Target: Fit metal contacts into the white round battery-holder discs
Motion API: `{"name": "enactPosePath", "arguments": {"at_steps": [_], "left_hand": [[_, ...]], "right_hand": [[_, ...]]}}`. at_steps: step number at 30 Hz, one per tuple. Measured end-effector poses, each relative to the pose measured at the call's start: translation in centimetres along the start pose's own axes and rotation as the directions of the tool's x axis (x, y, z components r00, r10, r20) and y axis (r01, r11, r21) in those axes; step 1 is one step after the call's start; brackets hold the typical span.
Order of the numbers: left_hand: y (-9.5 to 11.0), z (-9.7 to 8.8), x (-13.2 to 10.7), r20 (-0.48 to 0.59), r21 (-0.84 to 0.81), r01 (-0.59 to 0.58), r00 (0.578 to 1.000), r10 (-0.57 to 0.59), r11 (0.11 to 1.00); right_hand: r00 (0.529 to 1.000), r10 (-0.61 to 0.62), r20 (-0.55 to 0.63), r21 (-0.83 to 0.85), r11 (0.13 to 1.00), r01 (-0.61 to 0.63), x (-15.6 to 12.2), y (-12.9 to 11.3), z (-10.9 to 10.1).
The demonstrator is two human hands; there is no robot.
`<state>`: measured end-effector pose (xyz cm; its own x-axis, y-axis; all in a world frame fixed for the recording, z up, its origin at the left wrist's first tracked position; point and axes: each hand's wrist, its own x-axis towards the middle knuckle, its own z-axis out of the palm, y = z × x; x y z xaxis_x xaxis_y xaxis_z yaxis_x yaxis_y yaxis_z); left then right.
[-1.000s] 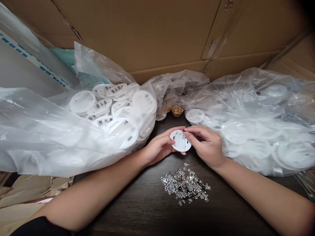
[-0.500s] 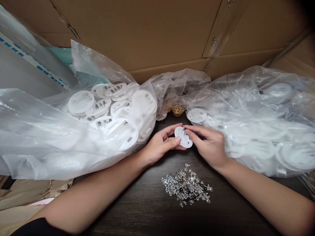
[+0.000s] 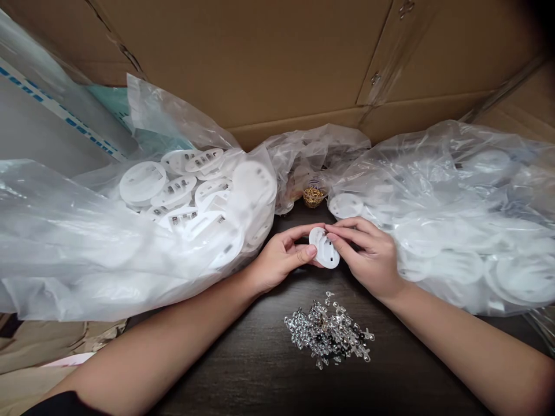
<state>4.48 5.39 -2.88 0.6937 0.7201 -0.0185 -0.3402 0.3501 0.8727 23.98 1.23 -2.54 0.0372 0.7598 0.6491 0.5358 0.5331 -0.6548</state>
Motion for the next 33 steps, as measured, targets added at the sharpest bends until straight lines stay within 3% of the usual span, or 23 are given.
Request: {"name": "enactPosePath", "arguments": {"at_steps": [18, 24, 33], "left_hand": [[0.72, 0.54, -0.03, -0.055, -0.051, -0.007, 0.998, 0.005, 0.999], [0.52, 0.4, -0.14, -0.044, -0.027, -0.002, 0.999, 0.001, 1.0], [0.74, 0.5, -0.28, -0.074, -0.049, 0.013, 0.997, -0.017, 0.999]], "right_hand": [[0.991, 0.117, -0.062, -0.016, 0.993, -0.118, -0.56, 0.4, 0.09], [0.998, -0.049, -0.047, 0.013, 0.999, 0.05, -0.25, 0.24, -0.17], [0.994, -0.104, 0.041, 0.005, 0.995, 0.104, -0.26, 0.05, -0.52]]}}
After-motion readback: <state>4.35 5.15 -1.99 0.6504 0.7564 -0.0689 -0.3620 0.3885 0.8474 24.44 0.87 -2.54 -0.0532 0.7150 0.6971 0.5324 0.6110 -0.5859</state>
